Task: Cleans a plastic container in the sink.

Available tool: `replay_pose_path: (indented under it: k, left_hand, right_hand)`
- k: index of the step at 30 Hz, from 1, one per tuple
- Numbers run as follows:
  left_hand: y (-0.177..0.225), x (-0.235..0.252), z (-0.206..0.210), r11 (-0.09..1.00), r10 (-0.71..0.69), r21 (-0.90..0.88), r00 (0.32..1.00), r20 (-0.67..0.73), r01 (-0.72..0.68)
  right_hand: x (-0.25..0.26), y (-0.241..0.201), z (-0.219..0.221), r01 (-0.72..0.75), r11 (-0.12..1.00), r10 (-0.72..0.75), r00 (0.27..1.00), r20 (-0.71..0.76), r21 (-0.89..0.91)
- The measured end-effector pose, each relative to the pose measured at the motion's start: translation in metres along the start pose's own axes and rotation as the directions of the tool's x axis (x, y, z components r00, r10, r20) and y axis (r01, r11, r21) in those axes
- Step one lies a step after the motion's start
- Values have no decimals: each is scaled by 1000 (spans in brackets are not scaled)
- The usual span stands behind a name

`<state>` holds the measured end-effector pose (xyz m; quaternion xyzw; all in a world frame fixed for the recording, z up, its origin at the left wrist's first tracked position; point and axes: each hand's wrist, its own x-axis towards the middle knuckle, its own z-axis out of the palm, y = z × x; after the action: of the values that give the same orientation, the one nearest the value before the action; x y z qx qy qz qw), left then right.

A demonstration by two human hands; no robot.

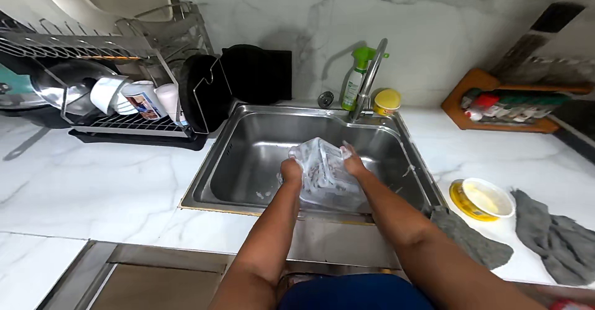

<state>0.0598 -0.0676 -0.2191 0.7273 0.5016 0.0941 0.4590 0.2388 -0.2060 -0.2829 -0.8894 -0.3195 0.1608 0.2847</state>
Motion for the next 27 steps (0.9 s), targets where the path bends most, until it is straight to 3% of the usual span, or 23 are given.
replay_pose_path:
  k: [3,5,8,10,12,16,19,21,24,27]
  left_hand:
    - [-3,8,-1,997,-69,-18,998,-10,69]
    - [-5,11,-6,996,-87,0,996,-26,87]
    - [-3,11,-11,986,-89,142,996,-11,90]
    - [-4,12,-14,965,-84,249,996,-3,82]
    - [-3,16,-17,954,-101,280,995,-16,102]
    - [-5,24,-22,921,-143,366,990,1,133]
    - [-5,32,-27,902,-145,408,989,-11,137]
    - [-10,37,-25,887,-147,443,989,9,128]
    - [-8,38,-17,884,-130,458,991,43,96]
    - [-8,35,-16,867,-101,496,992,71,53]
  right_hand:
    - [-11,-7,-3,-135,981,159,971,176,-137]
    - [-34,-47,-4,-22,993,43,982,186,-112]
    - [-69,-113,2,218,972,-229,963,143,91]
    - [-66,-119,13,293,938,-318,940,123,187]
    - [-52,-96,16,307,934,-334,931,147,181]
    - [-21,2,4,65,988,-29,969,244,-141]
    - [-17,-5,-1,-65,965,129,960,248,-253]
    - [-35,-51,5,44,973,21,961,277,-227]
    - [-44,-125,16,272,962,-259,938,231,-27]
    - [-2,-111,28,332,943,-332,939,94,23]
